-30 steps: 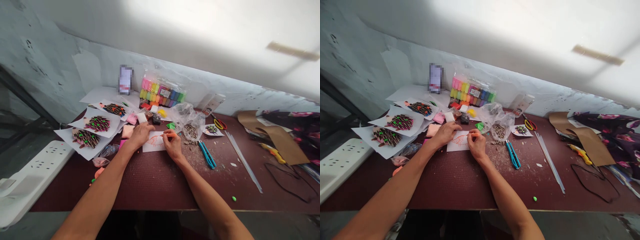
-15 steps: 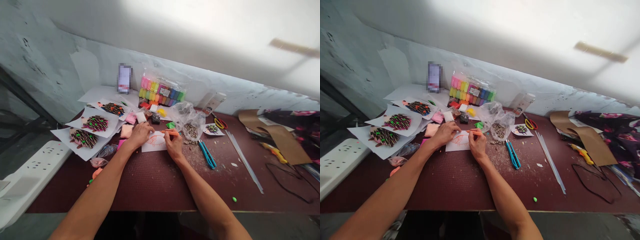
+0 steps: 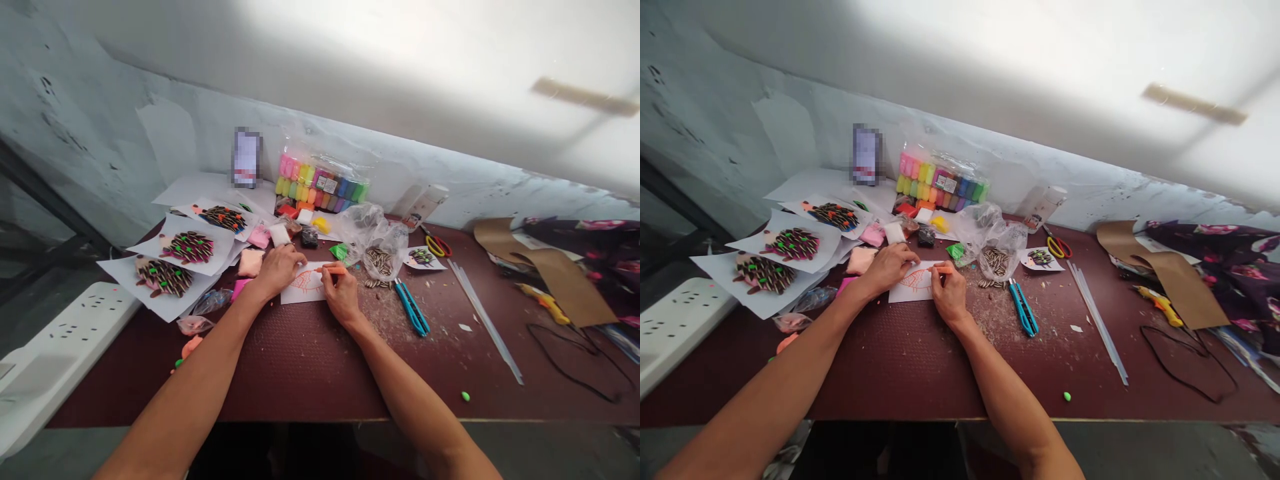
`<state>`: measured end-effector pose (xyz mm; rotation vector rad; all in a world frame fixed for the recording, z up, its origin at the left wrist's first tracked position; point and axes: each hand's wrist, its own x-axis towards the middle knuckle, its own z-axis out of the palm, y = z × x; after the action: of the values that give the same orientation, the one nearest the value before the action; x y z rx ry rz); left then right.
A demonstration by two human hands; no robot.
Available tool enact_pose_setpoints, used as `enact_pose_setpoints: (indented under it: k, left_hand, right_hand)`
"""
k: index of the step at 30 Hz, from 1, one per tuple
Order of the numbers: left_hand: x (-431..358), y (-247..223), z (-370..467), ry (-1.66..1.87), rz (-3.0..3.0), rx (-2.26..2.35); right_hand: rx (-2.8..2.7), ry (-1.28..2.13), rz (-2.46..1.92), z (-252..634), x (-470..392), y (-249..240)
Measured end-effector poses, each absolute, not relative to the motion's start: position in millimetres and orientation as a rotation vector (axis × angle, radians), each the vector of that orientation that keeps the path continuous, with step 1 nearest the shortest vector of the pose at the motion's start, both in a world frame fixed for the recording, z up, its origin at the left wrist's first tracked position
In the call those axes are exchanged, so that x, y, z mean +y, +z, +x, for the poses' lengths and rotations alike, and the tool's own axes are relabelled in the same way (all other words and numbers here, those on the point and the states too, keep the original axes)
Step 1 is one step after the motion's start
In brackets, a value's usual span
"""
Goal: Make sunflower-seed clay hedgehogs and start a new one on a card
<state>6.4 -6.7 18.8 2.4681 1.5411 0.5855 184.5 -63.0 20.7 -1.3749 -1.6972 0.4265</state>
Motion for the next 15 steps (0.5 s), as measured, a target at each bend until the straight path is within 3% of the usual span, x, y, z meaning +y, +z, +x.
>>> enact_pose_setpoints:
  k: [15]
  left_hand:
    - [-4.5, 16.3, 5.1, 0.583, 2.478, 1.524]
  right_hand:
    - [-1.747, 0.444, -1.423, 184.3, -62.6, 20.9]
